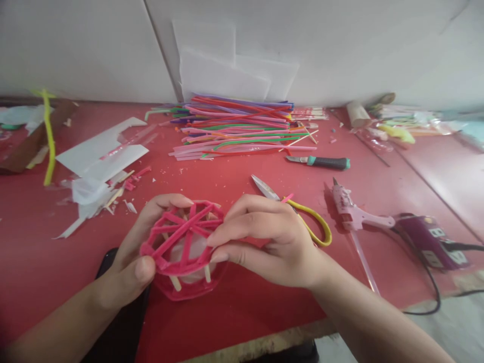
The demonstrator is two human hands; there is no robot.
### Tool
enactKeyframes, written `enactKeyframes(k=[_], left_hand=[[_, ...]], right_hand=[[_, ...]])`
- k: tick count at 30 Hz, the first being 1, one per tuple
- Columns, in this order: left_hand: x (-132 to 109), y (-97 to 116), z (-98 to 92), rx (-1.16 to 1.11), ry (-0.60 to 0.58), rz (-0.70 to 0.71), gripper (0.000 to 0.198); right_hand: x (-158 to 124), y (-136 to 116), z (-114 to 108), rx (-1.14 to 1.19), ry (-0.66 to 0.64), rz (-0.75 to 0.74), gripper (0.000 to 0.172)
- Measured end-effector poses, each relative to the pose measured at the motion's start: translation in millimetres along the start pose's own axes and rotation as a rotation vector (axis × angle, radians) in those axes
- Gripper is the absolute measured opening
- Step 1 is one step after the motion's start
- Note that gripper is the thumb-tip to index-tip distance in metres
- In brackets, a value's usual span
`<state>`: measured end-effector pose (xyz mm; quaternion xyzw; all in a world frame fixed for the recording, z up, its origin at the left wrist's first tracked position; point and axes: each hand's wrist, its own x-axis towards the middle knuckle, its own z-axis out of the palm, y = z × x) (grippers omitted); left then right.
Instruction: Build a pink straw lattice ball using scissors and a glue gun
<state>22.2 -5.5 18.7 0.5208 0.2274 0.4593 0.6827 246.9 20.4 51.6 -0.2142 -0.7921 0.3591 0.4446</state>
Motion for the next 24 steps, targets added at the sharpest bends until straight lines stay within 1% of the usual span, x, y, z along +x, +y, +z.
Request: enactKeyframes(k=[6, 9, 14, 20, 22, 24], left_hand=[[1.3, -2.1, -0.5, -0.056, 0.000, 0.008, 0.059], [1.5, -3.4, -0.5, -0.071, 0.001, -0.015, 0.058], [1.1, -5.4, -2.5, -0.082, -0.034, 0.018, 0.057], [2.1, -6.7, -6.8, 0.113, 0.058, 0.071, 0.065], [2.2, -7.6, -5.7, 0.096, 0.061, 0.062, 0.067], [1.9, -8.7, -3.3, 0.061, 0.082, 0.068, 0.062]], right_hand=[[-0.8, 0.6, 0.0, 0.023, -0.013, 0.012, 0.011], [-1.2, 1.2, -0.6, 0.000, -0.019, 0.016, 0.011], [-2.9, 4.3, -1.4, -0.101, -0.027, -0.061, 0.015], [-2.3, 2.9, 1.0, -0.186, 0.020, -0.104, 0.020], [-1.8, 1.7, 2.0, -0.217, 0.034, -0.116, 0.021], [-2.4, 1.3, 3.4, -0.254, 0.057, -0.116, 0.023]])
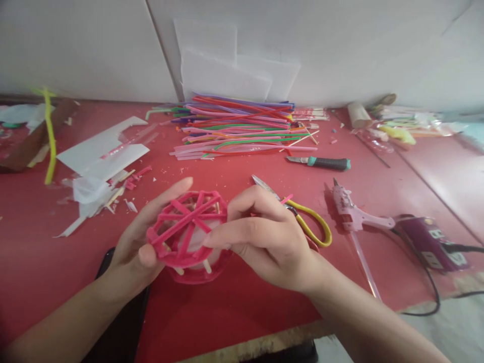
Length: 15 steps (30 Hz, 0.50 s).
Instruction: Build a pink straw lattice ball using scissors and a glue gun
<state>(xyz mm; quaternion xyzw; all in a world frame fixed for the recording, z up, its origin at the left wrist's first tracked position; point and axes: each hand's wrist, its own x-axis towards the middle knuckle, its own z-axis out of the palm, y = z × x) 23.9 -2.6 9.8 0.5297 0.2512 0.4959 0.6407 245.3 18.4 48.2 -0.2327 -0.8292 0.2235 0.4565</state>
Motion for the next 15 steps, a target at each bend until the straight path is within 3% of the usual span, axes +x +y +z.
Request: enactKeyframes(k=[5, 15], left_hand=[[-2.2, -0.2, 4.4, 0.001, 0.024, 0.045, 0.050], [-4.1, 3.3, 7.5, 0.039, 0.047, 0.064, 0.069]], right_hand=[[-4.3, 1.4, 4.8, -0.029, 0.034, 0.026, 0.028], [-4.0, 1.7, 5.1, -0.014, 0.000, 0.000, 0.025]])
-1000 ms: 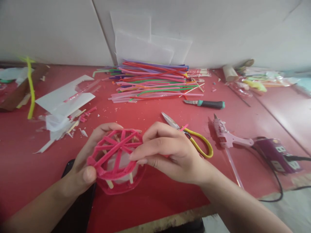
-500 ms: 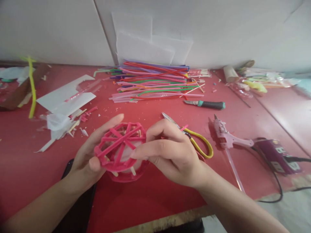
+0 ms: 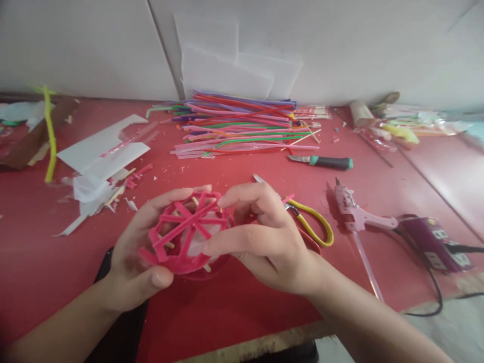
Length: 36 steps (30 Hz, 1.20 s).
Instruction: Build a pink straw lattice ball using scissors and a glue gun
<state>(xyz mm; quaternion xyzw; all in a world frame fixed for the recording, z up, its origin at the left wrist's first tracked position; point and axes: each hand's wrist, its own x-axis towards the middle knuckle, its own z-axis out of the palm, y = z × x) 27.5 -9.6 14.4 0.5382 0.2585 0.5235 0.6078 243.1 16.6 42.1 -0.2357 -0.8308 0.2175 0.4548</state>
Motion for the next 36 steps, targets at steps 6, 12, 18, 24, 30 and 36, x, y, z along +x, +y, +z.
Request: enactKeyframes(k=[6, 12, 18, 24, 30, 36], left_hand=[[4.0, -0.1, -1.8, 0.041, 0.001, 0.048, 0.074], [4.2, 0.6, -1.7, 0.036, -0.023, 0.037, 0.078], [0.2, 1.9, -4.1, 0.026, -0.041, -0.062, 0.088], [3.6, 2.9, -2.5, -0.010, -0.074, -0.039, 0.081], [4.3, 4.4, -1.6, 0.005, -0.086, -0.056, 0.081], [1.3, 1.5, -3.5, 0.008, -0.075, -0.063, 0.088]], right_hand=[[0.9, -1.4, 0.6, -0.016, 0.006, -0.001, 0.025], [0.8, -3.8, 0.0, -0.024, -0.026, -0.025, 0.028], [-0.8, -3.4, -1.6, -0.029, -0.041, -0.040, 0.026], [-1.6, -2.2, -0.9, -0.024, -0.031, -0.054, 0.026], [-3.5, -2.2, -1.2, -0.028, -0.054, -0.049, 0.030], [-2.5, -2.8, 0.9, -0.047, -0.032, -0.040, 0.028]])
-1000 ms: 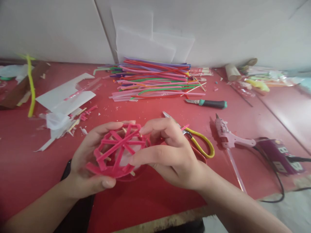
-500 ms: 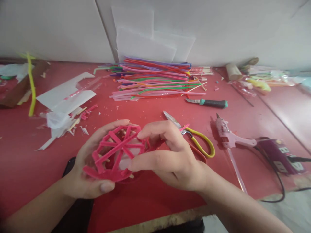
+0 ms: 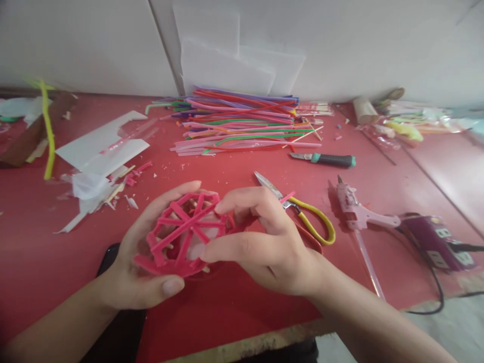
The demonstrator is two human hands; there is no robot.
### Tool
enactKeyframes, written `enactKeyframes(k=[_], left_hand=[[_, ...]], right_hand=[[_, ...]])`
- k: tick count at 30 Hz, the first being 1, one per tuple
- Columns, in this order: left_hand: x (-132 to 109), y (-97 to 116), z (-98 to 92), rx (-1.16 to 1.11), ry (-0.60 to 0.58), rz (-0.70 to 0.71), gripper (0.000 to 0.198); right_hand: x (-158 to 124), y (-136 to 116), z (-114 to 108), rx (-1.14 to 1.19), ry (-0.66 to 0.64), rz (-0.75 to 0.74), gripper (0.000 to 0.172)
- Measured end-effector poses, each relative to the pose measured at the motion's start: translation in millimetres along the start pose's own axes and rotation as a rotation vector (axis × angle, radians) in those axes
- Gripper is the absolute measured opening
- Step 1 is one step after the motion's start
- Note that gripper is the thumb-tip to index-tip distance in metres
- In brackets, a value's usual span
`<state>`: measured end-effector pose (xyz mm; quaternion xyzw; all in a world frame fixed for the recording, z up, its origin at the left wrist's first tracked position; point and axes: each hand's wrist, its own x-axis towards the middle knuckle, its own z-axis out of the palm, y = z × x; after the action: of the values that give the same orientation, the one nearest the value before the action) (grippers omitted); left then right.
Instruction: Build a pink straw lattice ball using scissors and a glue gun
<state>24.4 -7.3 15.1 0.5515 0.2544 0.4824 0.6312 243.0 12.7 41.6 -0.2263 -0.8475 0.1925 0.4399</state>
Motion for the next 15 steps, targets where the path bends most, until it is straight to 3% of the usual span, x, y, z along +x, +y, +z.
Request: enactKeyframes(k=[7, 11, 15], left_hand=[[6.6, 1.8, 2.7, 0.024, 0.006, 0.071, 0.077], [9.1, 1.2, 1.9, 0.083, 0.025, 0.144, 0.078], [8.4, -1.6, 0.1, 0.137, 0.048, 0.198, 0.080]], right_hand=[[-0.1, -1.1, -1.4, -0.044, -0.002, -0.011, 0.028], [2.6, -0.9, -4.6, -0.102, 0.018, -0.029, 0.019], [4.0, 1.4, -8.7, -0.206, 0.029, -0.061, 0.026]])
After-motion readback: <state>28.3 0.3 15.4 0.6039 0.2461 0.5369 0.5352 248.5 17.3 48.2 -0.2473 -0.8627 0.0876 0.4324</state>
